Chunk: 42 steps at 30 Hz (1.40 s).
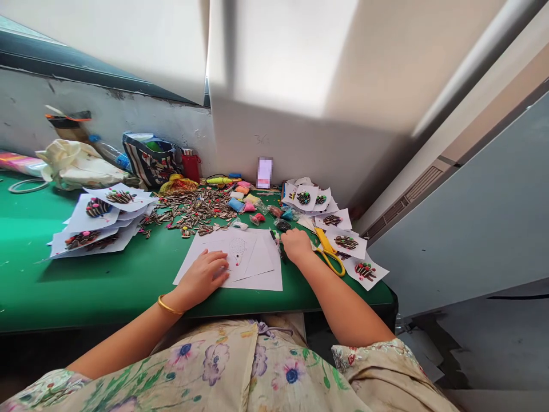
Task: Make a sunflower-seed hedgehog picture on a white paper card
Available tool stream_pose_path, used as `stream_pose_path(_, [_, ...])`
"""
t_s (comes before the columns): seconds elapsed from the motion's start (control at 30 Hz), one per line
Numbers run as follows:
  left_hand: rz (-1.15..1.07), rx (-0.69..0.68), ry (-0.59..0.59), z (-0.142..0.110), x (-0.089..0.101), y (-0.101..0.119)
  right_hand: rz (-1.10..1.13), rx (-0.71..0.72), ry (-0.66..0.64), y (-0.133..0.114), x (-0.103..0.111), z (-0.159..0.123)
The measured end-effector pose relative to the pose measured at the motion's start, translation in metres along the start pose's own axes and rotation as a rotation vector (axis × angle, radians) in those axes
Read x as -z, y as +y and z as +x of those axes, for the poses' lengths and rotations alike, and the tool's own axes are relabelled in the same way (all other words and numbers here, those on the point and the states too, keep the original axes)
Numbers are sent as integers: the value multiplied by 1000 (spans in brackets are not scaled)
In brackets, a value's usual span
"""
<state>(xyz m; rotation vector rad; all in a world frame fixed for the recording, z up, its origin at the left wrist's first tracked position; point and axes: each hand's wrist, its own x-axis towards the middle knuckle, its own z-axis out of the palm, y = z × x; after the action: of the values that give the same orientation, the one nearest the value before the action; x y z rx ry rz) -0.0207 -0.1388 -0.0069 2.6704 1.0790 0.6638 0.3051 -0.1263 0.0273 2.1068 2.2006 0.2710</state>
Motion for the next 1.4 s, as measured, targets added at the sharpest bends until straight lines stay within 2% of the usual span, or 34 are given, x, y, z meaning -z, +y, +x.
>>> stream_pose_path(0.17, [23, 8, -37, 0, 2, 3, 59, -197, 47, 5, 21, 1])
stream_pose_path(0.27, [30, 12, -34, 0, 2, 4, 179, -154, 65, -18, 26, -14])
stream_pose_path(0.4, [37, 13, -33, -1, 1, 4, 373, 38, 61, -72, 11, -40])
stream_pose_path(0.43, [38, 13, -30, -1, 0, 4, 504, 78, 88, -84, 5, -45])
stream_pose_path(0.5, [39, 12, -24, -1, 0, 4, 692, 49, 113, -100, -7, -50])
stream_pose_path(0.57, [40, 12, -23, -2, -1, 3, 719, 22, 118, -107, -14, -50])
stream_pose_path(0.97, [30, 12, -12, -1, -2, 3, 616, 35, 60, -108, -13, -46])
stream_pose_path(1.4, [31, 21, -26, -1, 0, 5, 287, 69, -73, -129, 17, -36])
